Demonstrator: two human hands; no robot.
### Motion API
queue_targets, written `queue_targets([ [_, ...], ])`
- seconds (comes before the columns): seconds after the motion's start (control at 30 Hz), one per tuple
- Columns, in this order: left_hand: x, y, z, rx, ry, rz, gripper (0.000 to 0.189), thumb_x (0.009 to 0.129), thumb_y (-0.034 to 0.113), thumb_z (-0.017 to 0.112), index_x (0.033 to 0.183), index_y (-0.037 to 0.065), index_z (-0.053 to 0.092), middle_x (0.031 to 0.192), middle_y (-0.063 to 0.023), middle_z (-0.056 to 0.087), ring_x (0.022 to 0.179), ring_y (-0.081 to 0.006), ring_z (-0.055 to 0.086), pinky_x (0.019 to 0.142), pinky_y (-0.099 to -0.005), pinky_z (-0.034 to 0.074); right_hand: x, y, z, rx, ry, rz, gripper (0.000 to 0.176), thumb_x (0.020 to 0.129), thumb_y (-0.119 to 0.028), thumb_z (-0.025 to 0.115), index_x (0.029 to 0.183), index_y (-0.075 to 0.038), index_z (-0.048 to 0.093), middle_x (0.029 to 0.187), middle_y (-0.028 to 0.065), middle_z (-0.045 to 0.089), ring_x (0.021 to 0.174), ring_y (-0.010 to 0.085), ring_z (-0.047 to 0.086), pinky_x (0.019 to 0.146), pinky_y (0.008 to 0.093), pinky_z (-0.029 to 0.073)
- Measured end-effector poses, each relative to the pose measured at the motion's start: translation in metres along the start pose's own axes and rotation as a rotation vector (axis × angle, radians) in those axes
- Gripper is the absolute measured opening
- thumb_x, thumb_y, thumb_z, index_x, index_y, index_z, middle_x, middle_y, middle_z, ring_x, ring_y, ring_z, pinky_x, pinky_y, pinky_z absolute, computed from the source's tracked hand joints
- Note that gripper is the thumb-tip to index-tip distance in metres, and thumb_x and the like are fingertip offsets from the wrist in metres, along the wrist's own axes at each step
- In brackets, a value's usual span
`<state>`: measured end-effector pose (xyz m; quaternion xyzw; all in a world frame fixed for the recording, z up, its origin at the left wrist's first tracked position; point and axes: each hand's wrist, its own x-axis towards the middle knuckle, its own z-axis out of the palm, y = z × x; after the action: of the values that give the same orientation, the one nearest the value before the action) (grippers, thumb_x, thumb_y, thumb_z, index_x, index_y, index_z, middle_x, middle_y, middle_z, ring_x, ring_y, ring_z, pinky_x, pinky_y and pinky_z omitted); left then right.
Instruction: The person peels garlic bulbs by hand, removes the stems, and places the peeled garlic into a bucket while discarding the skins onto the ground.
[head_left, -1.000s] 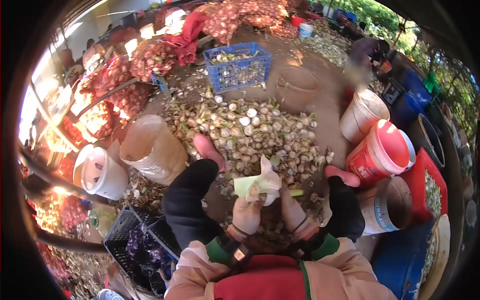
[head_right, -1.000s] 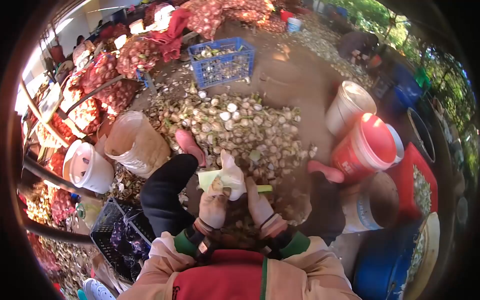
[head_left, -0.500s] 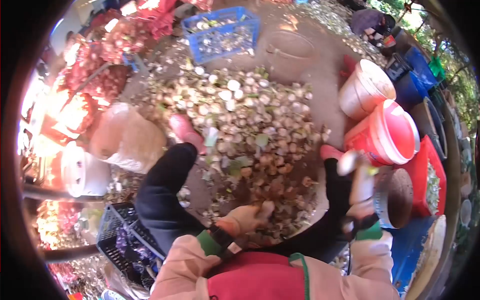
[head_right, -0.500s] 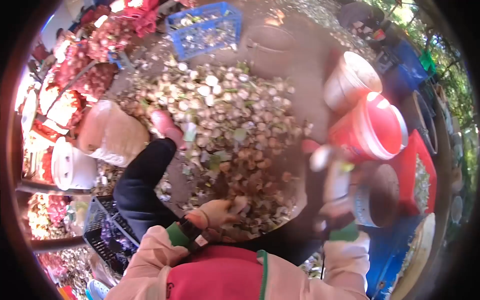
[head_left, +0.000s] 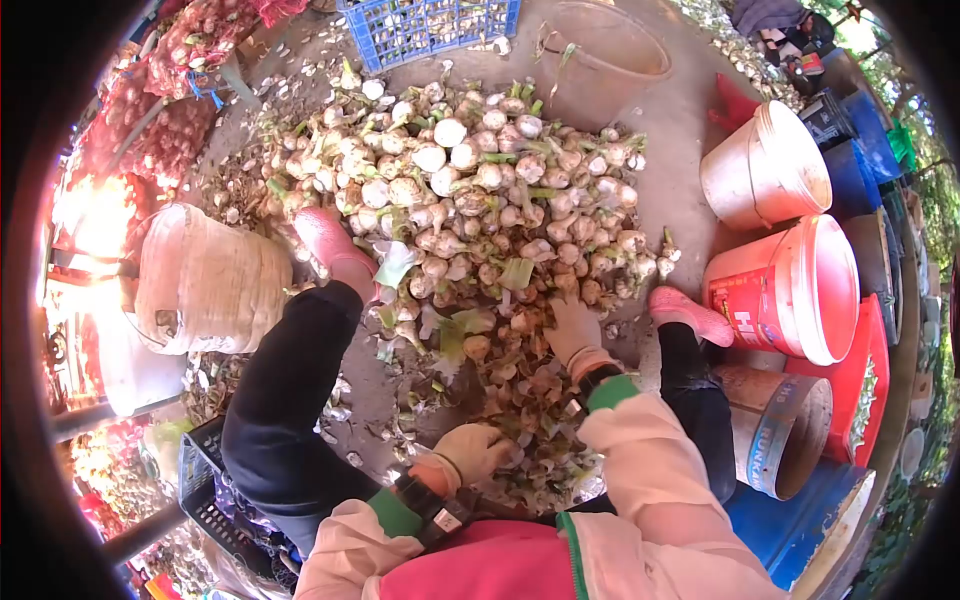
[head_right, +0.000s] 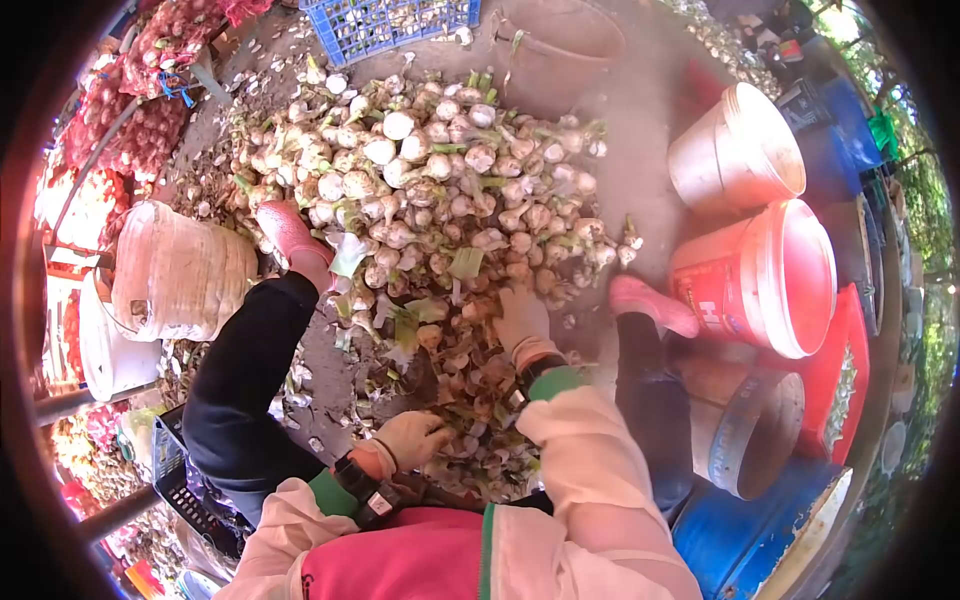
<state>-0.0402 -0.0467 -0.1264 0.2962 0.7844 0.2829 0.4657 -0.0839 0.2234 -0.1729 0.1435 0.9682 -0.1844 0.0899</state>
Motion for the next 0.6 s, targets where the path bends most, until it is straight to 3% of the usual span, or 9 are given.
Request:
queue_targets([
  [0.03,0.002,-0.009,0.005,0.017,0.048,0.086,0.038,0.090,0.036,0.052,0.105,0.004,0.065,0.096,-0.0243,0.065,0.093,-0.0435,0.061,0.084,-0.0478,0.048,0.000,0.007,0.015,0.000,-0.004,-0.003,0.041,0.077,-0.017,0.072,0.112,-0.002,0.058,0.114,0.0206,0.061,0.106,0.0341,0.059,0.091,0.0443,0.048],
  [0.1,-0.001,-0.005,-0.001,-0.047,0.184,0.011,0.038,0.091,0.035,0.052,0.110,0.004,0.063,0.099,-0.0246,0.065,0.094,-0.0426,0.061,0.084,-0.0474,0.048,-0.006,0.005,0.010,1.062,0.006,0.620,0.030,0.078,-0.005,0.069,0.107,-0.001,0.060,0.102,0.0167,0.066,0.097,0.0303,0.063,0.088,0.0405,0.051],
  [0.13,-0.002,-0.001,-0.006,-0.108,0.320,-0.062,0.038,0.091,0.033,0.052,0.115,0.005,0.062,0.101,-0.0249,0.065,0.096,-0.0417,0.062,0.085,-0.0469,0.049,-0.017,0.002,0.006,1.072,0.131,0.615,0.021,0.080,0.002,0.065,0.101,-0.001,0.063,0.094,0.0135,0.068,0.089,0.0259,0.065,0.085,0.0352,0.052],
  [0.2,0.001,0.007,-0.018,-0.253,0.477,-0.034,0.040,0.093,0.033,0.051,0.119,0.003,0.059,0.101,-0.0240,0.065,0.095,-0.0397,0.063,0.084,-0.0449,0.049,-0.050,-0.039,-0.034,0.792,0.303,0.109,0.017,0.082,0.005,0.056,0.094,-0.004,0.064,0.089,0.0092,0.066,0.078,0.0172,0.064,0.069,0.0297,0.053],
  [0.3,0.005,0.015,-0.038,-0.457,0.656,0.086,0.044,0.096,0.034,0.049,0.123,-0.001,0.057,0.095,-0.0199,0.066,0.088,-0.0336,0.064,0.078,-0.0396,0.050,-0.100,-0.087,-0.065,0.554,0.213,-0.459,0.024,0.076,0.004,0.064,0.099,-0.001,0.064,0.094,0.0170,0.064,0.090,0.0356,0.062,0.080,0.0379,0.052],
  [0.37,-0.011,0.017,-0.039,-0.503,0.674,0.178,0.046,0.098,0.036,0.048,0.122,-0.003,0.057,0.089,-0.0167,0.066,0.081,-0.0294,0.064,0.074,-0.0363,0.050,-0.141,-0.133,-0.083,1.006,0.076,-0.336,0.018,0.085,0.000,0.062,0.103,-0.001,0.063,0.105,0.0175,0.061,0.097,0.0324,0.061,0.084,0.0357,0.051],
  [0.43,-0.025,0.034,-0.038,-1.306,0.433,0.117,0.045,0.099,0.038,0.048,0.113,-0.003,0.060,0.081,-0.0114,0.064,0.070,-0.0211,0.061,0.066,-0.0303,0.048,-0.152,-0.150,-0.097,0.823,0.415,-0.280,0.007,0.088,-0.007,0.062,0.092,-0.001,0.063,0.092,0.0160,0.064,0.085,0.0326,0.064,0.074,0.0368,0.053],
  [0.5,-0.051,0.068,-0.042,-1.122,0.600,0.267,0.039,0.099,0.036,0.048,0.104,0.001,0.063,0.075,-0.0064,0.061,0.061,-0.0139,0.056,0.057,-0.0272,0.045,-0.165,-0.149,-0.109,0.584,0.417,-0.233,0.010,0.088,-0.011,0.064,0.083,-0.003,0.061,0.083,0.0145,0.063,0.076,0.0331,0.063,0.067,0.0384,0.052],
  [0.6,-0.066,0.091,-0.043,-1.671,0.659,0.011,0.033,0.099,0.032,0.047,0.092,0.003,0.062,0.062,-0.0033,0.054,0.054,-0.0133,0.052,0.049,-0.0270,0.039,-0.184,-0.168,-0.118,0.268,0.466,-0.307,0.024,0.087,-0.020,0.065,0.069,-0.007,0.057,0.067,0.0119,0.060,0.061,0.0337,0.060,0.056,0.0421,0.048],
])
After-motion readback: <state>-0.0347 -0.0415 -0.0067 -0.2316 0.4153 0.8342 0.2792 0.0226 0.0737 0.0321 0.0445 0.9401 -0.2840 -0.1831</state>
